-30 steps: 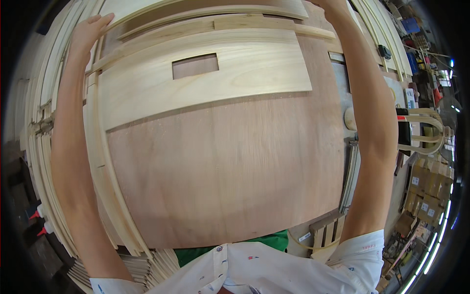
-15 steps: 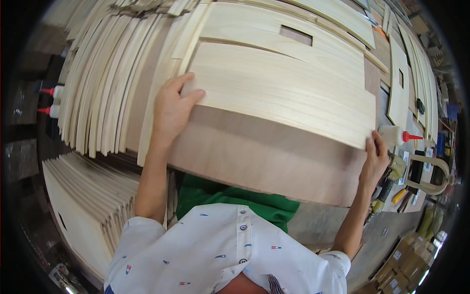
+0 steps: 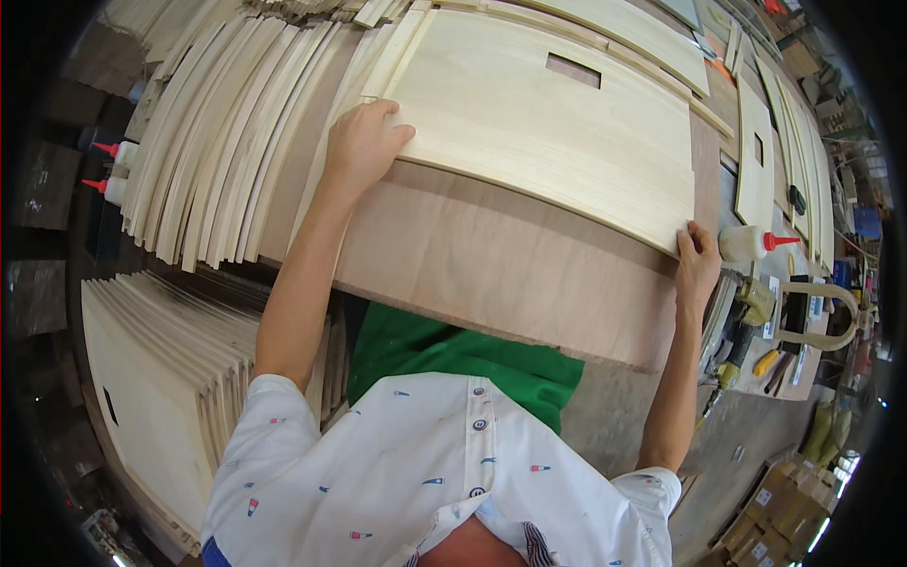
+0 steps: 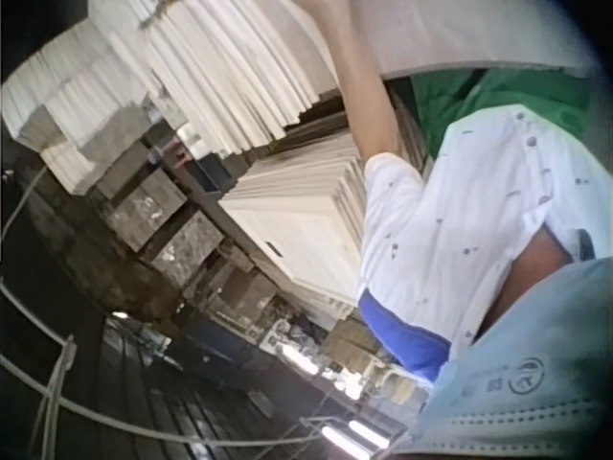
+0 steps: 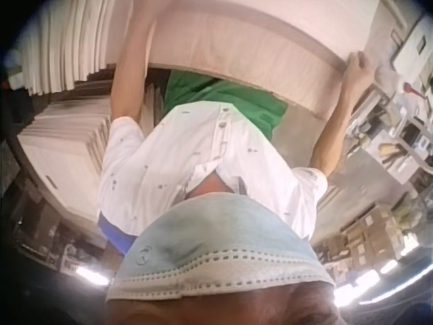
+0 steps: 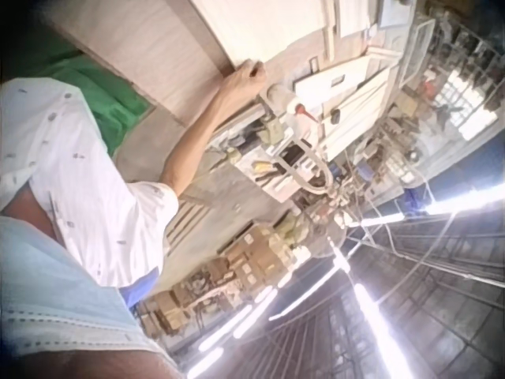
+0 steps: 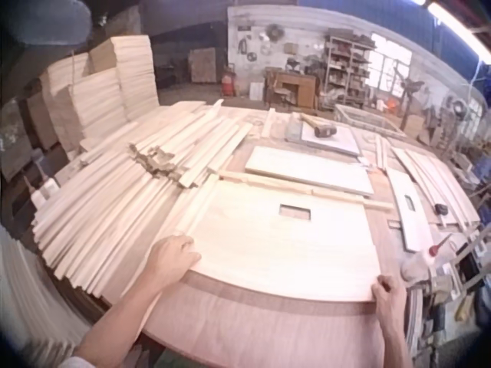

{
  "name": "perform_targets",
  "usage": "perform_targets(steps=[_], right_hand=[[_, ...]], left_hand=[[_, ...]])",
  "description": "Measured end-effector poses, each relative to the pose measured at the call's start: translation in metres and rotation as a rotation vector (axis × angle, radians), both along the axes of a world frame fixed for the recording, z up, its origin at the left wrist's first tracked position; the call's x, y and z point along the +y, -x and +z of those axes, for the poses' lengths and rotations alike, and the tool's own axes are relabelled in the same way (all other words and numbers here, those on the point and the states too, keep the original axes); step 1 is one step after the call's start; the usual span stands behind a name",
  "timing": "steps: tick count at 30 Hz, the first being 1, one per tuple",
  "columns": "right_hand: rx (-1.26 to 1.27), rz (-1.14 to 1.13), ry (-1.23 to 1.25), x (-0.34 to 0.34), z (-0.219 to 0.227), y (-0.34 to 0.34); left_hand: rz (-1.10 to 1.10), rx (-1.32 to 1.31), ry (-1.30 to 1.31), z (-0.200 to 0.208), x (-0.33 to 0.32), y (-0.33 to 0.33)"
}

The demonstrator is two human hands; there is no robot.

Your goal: Applying glue and using a pneumatic nail gun to attach wooden slats to a large wood panel.

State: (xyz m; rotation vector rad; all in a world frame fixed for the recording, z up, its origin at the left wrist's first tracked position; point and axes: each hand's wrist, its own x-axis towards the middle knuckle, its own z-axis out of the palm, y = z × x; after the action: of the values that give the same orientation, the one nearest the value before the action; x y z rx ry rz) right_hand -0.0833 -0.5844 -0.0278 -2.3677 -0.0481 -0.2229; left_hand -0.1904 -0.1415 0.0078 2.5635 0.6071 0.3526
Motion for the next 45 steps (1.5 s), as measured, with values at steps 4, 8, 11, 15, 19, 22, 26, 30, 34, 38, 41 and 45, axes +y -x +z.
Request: perform_targets(steps=[4,8,11,15,19,22,26,30,34,38,41,45], right_hand=[[0.083,-0.05,0.114,0.013,0.012,0.01],[0.078,-0.044,0.084,0.004,0.012,0.034],[-0.031,-0.067,-0.002,-0.014,0.022,0.081],[0.035,-0.133,0.022,-0.038,0.009,0.147],[0.097,-0.112,-0.076,-0.043,-0.004,0.167],[0.107,-0.128,-0.109,-0.023,0.004,0.162],[0.089,-0.098,-0.104,-0.027,0.0,0.155],[0.088,-0.127,-0.088,-0.019,0.002,0.155],[0.06,-0.097,-0.032,-0.01,-0.001,0.156],[0.119,-0.133,-0.053,-0.005,0.014,0.147],[0.118,-0.101,-0.063,-0.002,0.022,0.11],[0.036,-0.05,-0.212,-0.006,0.005,0.053]], left_hand=[[0.016,0.116,-0.064,-0.005,-0.005,0.004],[0.049,-0.143,0.01,-0.009,-0.01,0.034],[0.036,-0.197,0.016,0.001,-0.028,0.088],[0.058,-0.071,0.002,0.0,-0.054,0.147],[0.034,-0.03,0.074,-0.006,-0.059,0.157],[-0.005,-0.047,-0.013,-0.01,-0.055,0.151],[-0.074,-0.077,-0.047,-0.017,-0.057,0.143],[-0.232,-0.133,-0.029,-0.028,-0.068,0.137],[-0.277,-0.08,-0.01,-0.026,-0.07,0.132],[-0.372,-0.048,0.016,-0.023,-0.073,0.129],[-0.541,-0.025,0.01,-0.018,-0.081,0.124],[-0.666,0.0,-0.035,-0.028,-0.082,0.114]])
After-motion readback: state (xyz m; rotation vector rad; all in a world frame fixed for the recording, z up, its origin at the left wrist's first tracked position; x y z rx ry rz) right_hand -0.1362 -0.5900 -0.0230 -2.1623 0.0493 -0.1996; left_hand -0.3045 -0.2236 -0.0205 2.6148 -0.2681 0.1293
